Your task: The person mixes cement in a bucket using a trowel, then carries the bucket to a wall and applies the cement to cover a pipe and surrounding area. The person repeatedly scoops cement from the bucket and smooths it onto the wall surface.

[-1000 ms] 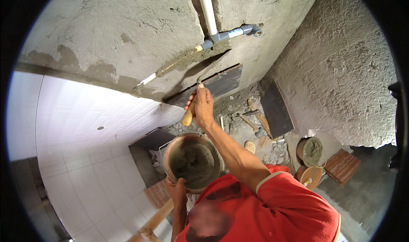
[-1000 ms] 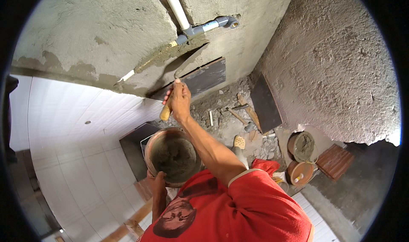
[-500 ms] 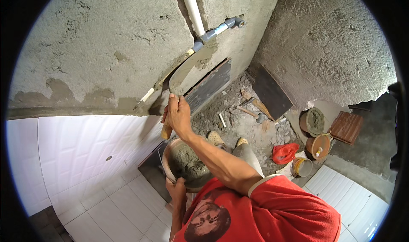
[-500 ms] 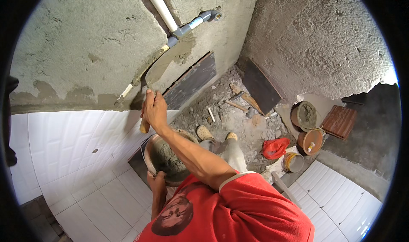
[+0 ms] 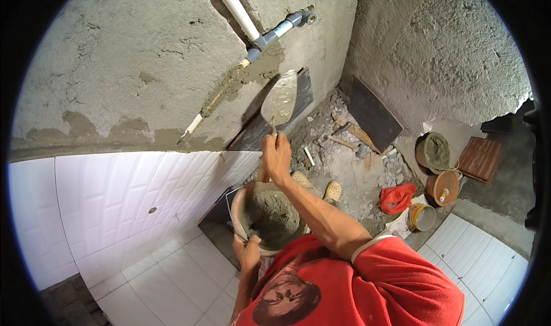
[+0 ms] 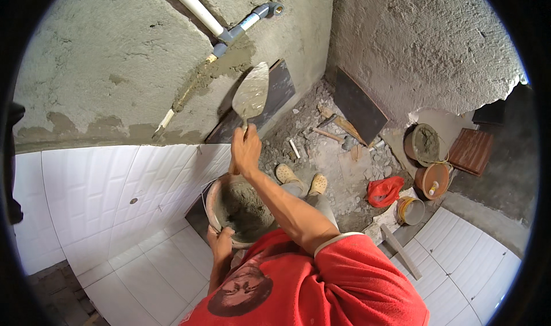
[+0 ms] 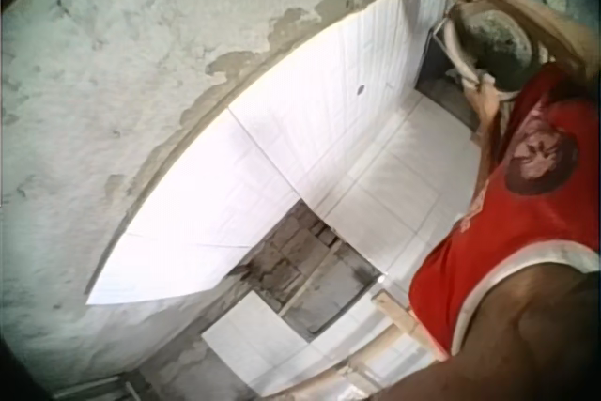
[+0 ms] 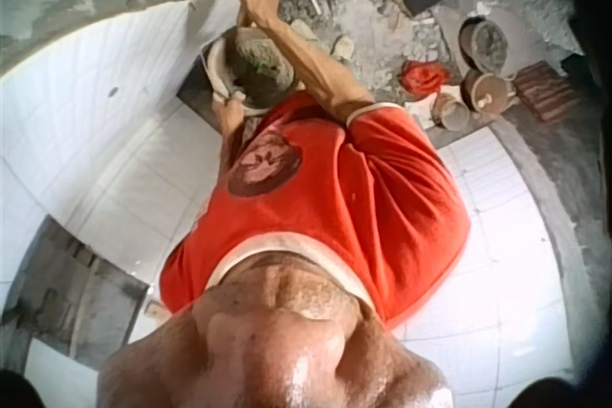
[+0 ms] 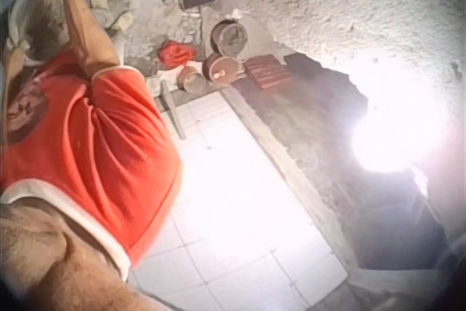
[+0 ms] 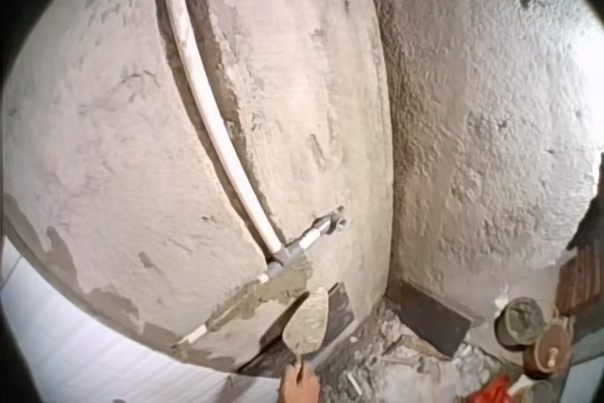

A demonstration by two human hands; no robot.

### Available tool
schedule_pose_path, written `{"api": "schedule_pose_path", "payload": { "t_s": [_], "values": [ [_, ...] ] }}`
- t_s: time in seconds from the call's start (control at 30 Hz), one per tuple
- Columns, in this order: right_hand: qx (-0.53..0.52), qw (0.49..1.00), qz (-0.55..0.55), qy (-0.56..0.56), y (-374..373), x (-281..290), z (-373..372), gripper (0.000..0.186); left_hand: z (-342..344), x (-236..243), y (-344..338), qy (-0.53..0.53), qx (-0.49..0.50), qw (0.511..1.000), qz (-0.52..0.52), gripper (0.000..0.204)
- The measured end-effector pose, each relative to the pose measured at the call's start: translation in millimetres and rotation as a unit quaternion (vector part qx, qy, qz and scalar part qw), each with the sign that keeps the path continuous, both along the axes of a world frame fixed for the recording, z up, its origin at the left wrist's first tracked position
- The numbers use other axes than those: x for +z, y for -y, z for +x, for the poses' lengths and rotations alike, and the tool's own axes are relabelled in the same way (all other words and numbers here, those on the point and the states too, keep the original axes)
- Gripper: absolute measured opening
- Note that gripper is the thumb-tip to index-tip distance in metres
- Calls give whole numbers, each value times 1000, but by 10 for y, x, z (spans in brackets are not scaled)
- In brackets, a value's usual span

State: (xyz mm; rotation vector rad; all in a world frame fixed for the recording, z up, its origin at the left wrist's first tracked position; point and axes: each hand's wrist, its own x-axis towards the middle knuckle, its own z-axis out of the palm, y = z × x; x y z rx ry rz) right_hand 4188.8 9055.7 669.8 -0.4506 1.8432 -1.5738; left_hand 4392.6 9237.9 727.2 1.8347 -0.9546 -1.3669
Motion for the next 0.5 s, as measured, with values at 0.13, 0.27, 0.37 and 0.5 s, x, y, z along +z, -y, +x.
{"api": "schedule_pose_path", "payload": {
  "t_s": [0.13,0.27,0.37,0.5],
  "values": [
    [-31,987,-53,146,128,-42,-146,26,-7,2,-15,-5,-6,1000,-1,51],
    [29,911,-191,364,132,99,-148,30,44,-13,-11,3,4,1000,5,50],
    [36,889,-145,433,234,184,-45,39,108,-27,-9,22,-12,1000,-7,48],
    [78,874,-135,461,324,273,263,49,148,-12,25,26,5,1000,10,48]
  ]
}}
